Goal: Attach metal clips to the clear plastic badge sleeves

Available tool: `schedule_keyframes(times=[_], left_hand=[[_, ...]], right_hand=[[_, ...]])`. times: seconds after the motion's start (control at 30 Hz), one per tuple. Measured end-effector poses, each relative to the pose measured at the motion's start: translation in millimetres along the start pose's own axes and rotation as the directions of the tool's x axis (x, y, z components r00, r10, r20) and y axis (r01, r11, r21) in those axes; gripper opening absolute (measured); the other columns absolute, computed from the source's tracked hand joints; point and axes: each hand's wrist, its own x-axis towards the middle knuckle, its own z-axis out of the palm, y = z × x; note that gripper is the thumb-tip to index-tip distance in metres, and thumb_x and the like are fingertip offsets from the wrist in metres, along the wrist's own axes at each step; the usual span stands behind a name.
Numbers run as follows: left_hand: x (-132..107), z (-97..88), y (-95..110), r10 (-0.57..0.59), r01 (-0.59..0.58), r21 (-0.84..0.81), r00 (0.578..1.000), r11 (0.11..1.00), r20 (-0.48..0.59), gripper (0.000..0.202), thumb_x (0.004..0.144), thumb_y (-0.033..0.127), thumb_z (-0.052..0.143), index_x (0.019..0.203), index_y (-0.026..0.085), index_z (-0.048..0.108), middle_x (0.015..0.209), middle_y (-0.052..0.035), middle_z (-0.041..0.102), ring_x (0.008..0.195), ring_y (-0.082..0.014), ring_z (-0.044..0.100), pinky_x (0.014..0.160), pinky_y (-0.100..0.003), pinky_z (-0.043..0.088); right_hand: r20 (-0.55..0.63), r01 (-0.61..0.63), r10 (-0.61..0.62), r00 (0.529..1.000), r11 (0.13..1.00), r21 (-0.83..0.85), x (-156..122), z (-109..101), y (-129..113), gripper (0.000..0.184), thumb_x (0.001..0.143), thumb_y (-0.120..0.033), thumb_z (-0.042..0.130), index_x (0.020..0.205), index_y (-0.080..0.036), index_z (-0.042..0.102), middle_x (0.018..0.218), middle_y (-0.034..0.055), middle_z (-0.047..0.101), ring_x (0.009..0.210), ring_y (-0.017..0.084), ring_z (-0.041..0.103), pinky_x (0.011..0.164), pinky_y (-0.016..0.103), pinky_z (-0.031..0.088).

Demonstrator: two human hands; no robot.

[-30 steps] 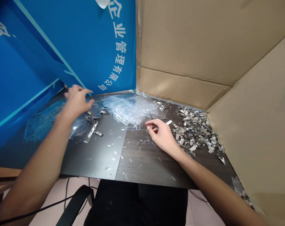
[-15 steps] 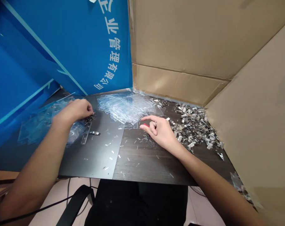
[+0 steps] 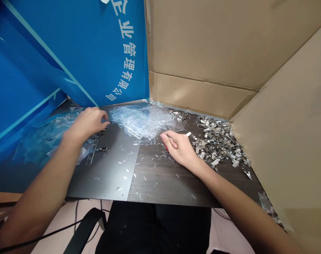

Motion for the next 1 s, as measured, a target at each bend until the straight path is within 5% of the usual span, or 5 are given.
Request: schedule_keyframes(times=[0.23,0.4,0.57,0.8,1.0], left_hand=[[-1.6,34.2,51.0,0.548,-0.568,-0.095,0.818,0.818,-0.175,0.055,0.108,0.019,0.048,0.16,0.01,0.064,0.169,-0.0218,0.06,0.156,-0.0383,0.056,0.132,-0.057,0.046],[-2.7,47.5,64.4,0.571,-0.58,-0.093,0.814,0.809,-0.107,0.054,0.108,0.011,0.046,0.157,0.017,0.067,0.161,-0.0173,0.068,0.147,-0.0365,0.064,0.124,-0.056,0.05],[-3.3,44.2,68.8,0.571,-0.578,-0.039,0.813,0.815,-0.111,0.046,0.106,0.011,0.049,0.143,0.014,0.077,0.133,-0.02,0.074,0.122,-0.0374,0.071,0.103,-0.05,0.055],[-2.8,48.1,72.0,0.6,-0.61,-0.018,0.783,0.792,-0.163,0.042,0.107,0.011,0.044,0.119,0.012,0.084,0.111,-0.0177,0.07,0.104,-0.0325,0.068,0.092,-0.045,0.054],[-4.9,49.6,72.5,0.607,-0.631,-0.053,0.763,0.774,-0.223,0.036,0.103,0.008,0.043,0.111,0.014,0.077,0.124,-0.0201,0.071,0.114,-0.0345,0.065,0.099,-0.048,0.057]], right_hand=[[0.115,-0.036,0.037,0.993,0.999,-0.012,0.6,-1.7,5.2,0.041,0.115,-0.048,0.054,0.095,-0.021,0.077,0.057,-0.0053,0.047,0.058,0.019,0.06,0.071,0.033,0.045],[0.214,0.039,-0.02,0.977,0.995,-0.088,7.5,-8.4,8.6,0.017,0.105,-0.032,0.07,0.106,-0.019,0.082,0.065,-0.0041,0.058,0.063,0.017,0.059,0.072,0.033,0.046],[0.433,0.204,-0.16,0.887,0.977,-0.057,13.7,-26.3,12.2,0.028,0.091,-0.037,0.094,0.109,-0.02,0.083,0.097,0.005,0.074,0.084,0.02,0.068,0.079,0.033,0.052],[0.562,0.296,-0.182,0.807,0.948,-0.117,21.7,-46.5,26.6,0.027,0.089,-0.006,0.077,0.109,-0.021,0.084,0.111,0.0064,0.081,0.096,0.021,0.075,0.089,0.034,0.056],[0.563,0.262,-0.146,0.814,0.956,-0.131,24.0,-43.8,32.1,0.017,0.095,-0.011,0.076,0.106,-0.02,0.085,0.105,0.0059,0.083,0.089,0.02,0.074,0.083,0.034,0.056]])
